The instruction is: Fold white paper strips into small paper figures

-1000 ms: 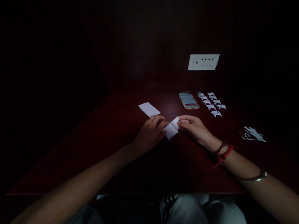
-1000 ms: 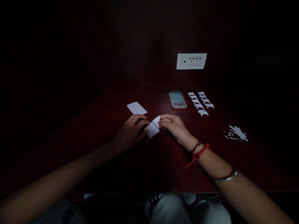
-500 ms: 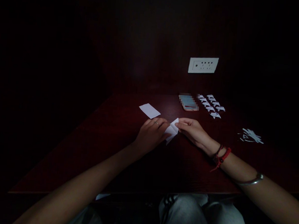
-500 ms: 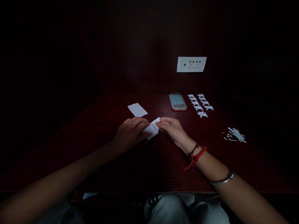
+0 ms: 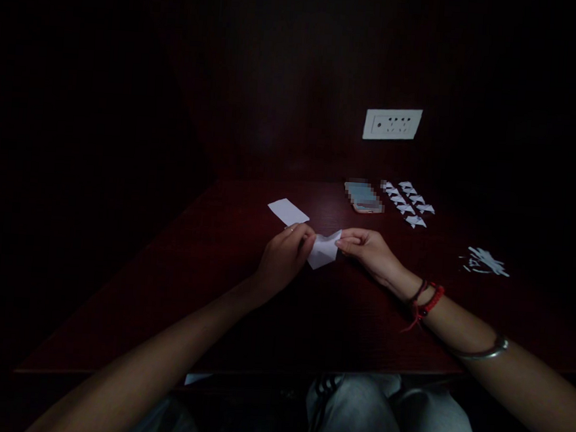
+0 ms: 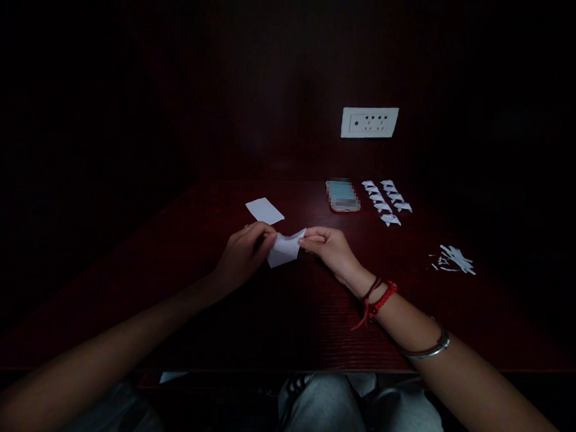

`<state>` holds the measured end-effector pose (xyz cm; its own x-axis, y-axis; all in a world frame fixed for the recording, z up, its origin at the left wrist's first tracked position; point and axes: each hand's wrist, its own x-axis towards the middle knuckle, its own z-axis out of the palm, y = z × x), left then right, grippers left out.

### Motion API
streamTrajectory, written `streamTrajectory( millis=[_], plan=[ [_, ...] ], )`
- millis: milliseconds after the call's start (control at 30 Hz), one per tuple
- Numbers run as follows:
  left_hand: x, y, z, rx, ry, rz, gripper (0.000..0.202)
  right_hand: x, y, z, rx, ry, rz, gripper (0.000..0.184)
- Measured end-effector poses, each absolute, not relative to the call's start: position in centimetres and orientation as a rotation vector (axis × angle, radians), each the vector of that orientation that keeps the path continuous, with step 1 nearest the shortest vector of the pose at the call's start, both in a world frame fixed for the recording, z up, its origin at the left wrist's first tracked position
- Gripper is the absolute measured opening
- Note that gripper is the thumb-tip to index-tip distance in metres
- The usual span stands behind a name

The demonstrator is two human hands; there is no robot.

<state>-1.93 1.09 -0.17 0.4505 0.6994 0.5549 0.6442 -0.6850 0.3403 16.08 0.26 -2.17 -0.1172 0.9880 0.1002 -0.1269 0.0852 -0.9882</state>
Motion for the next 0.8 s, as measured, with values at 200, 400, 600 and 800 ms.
streamTrajectory(
  millis=[200,400,600,800],
  plan=[
    [-2.0,1.4,-0.1,2.277,1.189,1.196,0.004,16.0,0.1,-1.9,-1.037,-1.403,1.235,0.014],
    [-2.2,2.0,-0.8,2.525,1.007,1.145,0.018,15.9,0.0,-1.8,-1.008,-1.400,1.189,0.023],
    [-2.1,2.7,-1.7,2.585,0.950,1.022,0.015,16.2,0.2,-1.6,-0.949,-1.444,0.912,0.027],
    [-2.4,2.9,-2.0,2.615,1.053,0.924,0.017,16.4,0.5,-2.2,-1.077,-1.733,0.685,0.017]
  ],
)
